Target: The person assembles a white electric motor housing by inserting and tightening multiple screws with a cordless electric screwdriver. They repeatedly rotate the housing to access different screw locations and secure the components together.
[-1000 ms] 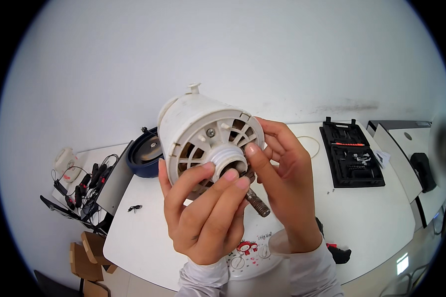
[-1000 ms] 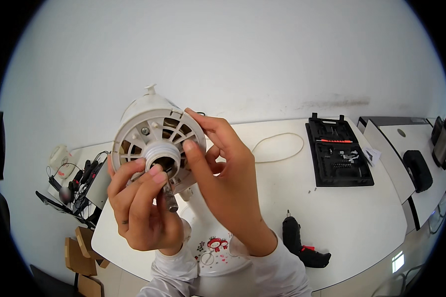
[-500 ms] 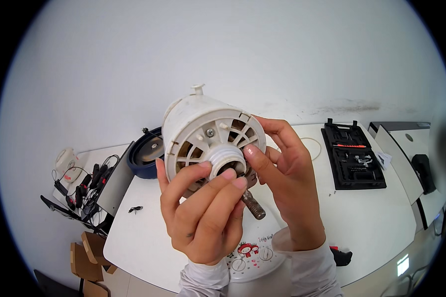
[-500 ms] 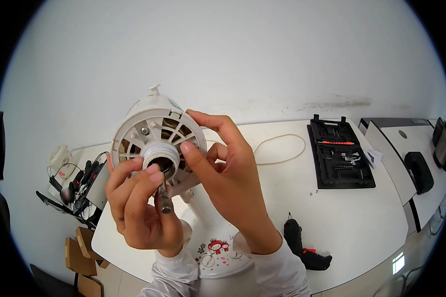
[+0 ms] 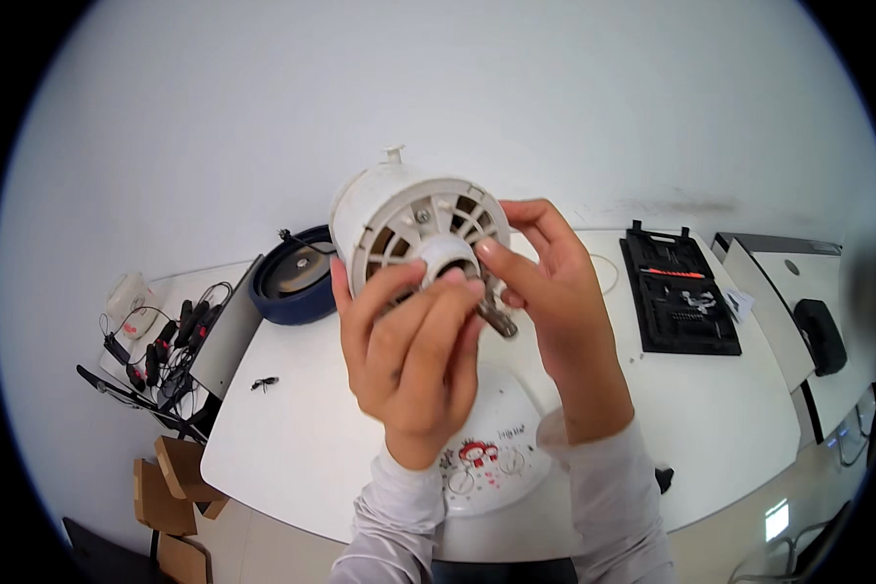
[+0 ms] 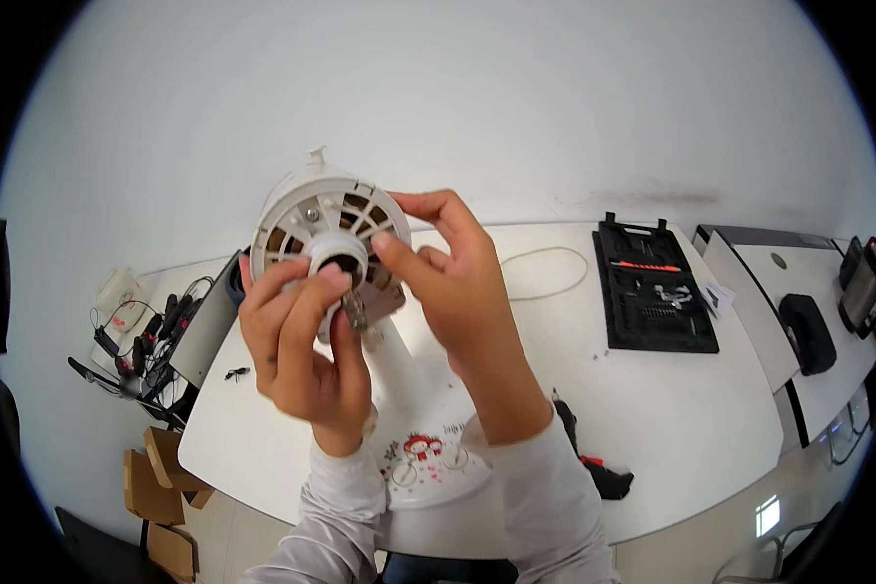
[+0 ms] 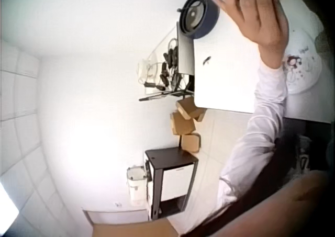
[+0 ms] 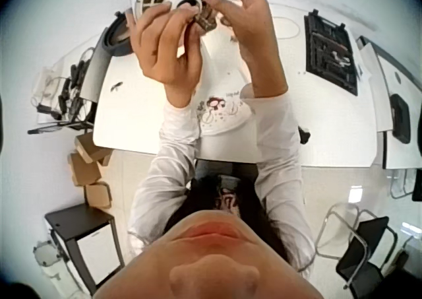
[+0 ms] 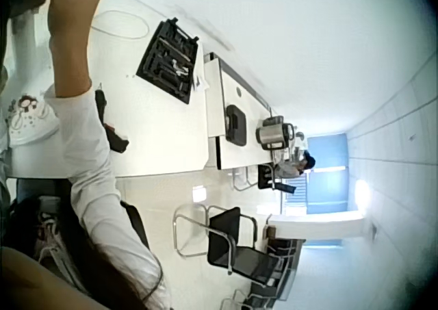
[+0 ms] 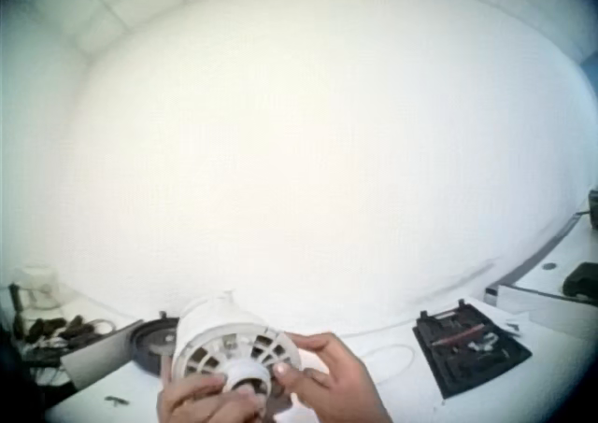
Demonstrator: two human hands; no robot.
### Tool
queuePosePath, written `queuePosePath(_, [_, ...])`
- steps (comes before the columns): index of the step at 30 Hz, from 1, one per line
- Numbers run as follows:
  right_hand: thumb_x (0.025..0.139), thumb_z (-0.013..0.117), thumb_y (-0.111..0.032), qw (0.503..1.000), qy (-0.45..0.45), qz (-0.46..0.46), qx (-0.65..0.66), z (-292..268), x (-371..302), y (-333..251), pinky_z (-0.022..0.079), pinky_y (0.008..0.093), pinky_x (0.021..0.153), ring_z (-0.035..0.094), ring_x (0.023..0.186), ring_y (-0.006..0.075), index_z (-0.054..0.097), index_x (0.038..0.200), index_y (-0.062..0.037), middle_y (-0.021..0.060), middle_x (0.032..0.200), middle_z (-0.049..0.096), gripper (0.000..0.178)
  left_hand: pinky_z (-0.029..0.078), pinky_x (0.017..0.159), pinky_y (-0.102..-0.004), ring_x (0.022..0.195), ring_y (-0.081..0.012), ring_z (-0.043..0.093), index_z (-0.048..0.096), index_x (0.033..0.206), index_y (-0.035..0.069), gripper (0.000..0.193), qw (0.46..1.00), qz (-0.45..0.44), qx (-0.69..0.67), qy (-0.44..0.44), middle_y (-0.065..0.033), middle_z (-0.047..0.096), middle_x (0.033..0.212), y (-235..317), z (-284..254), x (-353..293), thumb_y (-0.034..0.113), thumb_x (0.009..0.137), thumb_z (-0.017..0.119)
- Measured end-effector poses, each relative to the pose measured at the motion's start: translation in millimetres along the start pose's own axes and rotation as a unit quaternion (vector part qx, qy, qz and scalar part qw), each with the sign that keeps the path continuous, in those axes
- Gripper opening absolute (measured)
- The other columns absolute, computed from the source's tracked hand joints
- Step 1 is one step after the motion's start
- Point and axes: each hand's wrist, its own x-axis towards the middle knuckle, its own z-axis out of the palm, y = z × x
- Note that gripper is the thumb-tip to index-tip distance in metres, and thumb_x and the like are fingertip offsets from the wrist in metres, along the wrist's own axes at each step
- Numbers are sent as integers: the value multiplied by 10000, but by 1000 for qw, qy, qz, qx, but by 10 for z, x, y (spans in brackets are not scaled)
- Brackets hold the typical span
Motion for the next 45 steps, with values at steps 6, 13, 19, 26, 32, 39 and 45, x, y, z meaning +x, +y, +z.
queuePosePath(6, [870,629,-63,998,28,-60,-3,58,-47,128,467,227,621,546,693,83,532,1110,0,97,1183,559,266,336,1033,-553,980,-277,594,669,948,32,224,999,16,-22,21,-48,639,932,-32,66,-28,-61,749,622])
queuePosePath(13, [858,677,-198,1000,19,16,-18,-69,-43,73,435,264,752,531,924,94,556,1211,-99,15,1260,551,386,360,1020,-515,982,-271,583,664,945,27,186,999,11,-50,-9,-64,633,946,-86,-29,44,-37,774,631])
queuePosePath(19, [883,660,-259,990,38,38,-134,-421,-524,-256,453,267,775,578,930,117,486,1321,-99,41,1280,545,498,373,988,-522,939,-270,577,640,958,69,189,997,36,-72,-17,-43,625,930,-180,-74,71,17,778,662])
queuePosePath(26, [790,726,-225,767,-209,66,-603,-1728,-1759,-201,405,367,992,506,1161,311,375,1378,-21,175,1306,499,714,373,993,-515,949,-261,575,639,958,74,184,992,37,-120,-4,-37,625,943,-230,-117,60,9,786,648])
queuePosePath(32, [697,696,-90,644,-206,110,-729,-1785,-2351,-2,453,408,921,529,1074,359,369,1370,-4,179,1247,486,753,340,1015,-524,942,-250,570,640,955,78,177,990,23,-139,-17,-20,628,955,-196,-170,46,16,790,653])
queuePosePath(39, [623,678,-85,590,-113,72,-796,-1769,-2229,321,494,419,729,571,870,339,491,1169,-49,133,1047,544,579,318,1047,-521,1024,-256,569,637,1011,79,202,992,8,-92,-89,-54,635,1043,-170,-298,100,50,812,647])
queuePosePath(45, [646,700,-108,676,24,80,-732,-1728,-2184,334,502,406,665,616,751,296,537,1051,-46,116,887,613,441,325,1047,-471,1110,-295,535,591,1139,38,327,993,-6,-82,-82,-109,600,1144,-67,-514,-41,45,813,624])
